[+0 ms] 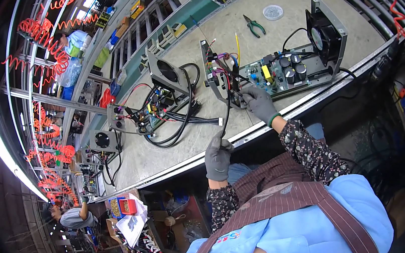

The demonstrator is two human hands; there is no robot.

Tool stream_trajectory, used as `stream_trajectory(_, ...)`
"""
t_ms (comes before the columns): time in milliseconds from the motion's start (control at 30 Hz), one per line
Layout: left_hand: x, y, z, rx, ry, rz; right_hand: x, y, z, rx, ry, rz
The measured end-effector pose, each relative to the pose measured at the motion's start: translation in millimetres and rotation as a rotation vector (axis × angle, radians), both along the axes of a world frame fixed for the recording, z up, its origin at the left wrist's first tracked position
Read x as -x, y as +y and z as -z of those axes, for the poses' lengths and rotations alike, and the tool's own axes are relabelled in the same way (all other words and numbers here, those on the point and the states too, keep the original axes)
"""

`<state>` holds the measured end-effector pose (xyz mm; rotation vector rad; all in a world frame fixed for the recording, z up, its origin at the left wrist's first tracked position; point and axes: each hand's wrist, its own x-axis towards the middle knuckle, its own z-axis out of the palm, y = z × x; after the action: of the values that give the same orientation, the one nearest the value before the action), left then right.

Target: Assemble and test internal components of a power supply or inverter housing, including wiring and circuit boards.

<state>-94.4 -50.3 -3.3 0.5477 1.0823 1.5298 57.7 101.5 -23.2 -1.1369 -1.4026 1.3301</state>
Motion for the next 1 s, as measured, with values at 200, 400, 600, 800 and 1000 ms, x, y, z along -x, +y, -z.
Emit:
stream_trajectory(200,-1,-2,6,0.077,0.002,0.010,17,-2,0,-0.218,-0.231,0.160)
stream_trajectory(400,-5,-3,18,0.133,0.010,0.030,17,6,-10,-0.312,-0.464,0.173)
stream_trajectory(600,8,-15,27,0.166,0.069,-0.037,-6,-27,-9,-0.317,-0.193,0.100)
stream_trajectory(800,13,-22,45,0.243,0.019,-0.110,-1,-79,18,-0.208,-0.390,-0.084)
stream_trajectory(1000,45,-45,53,0.181,-0.091,-0.291,21,-98,27,-0.515,-0.226,-0.385)
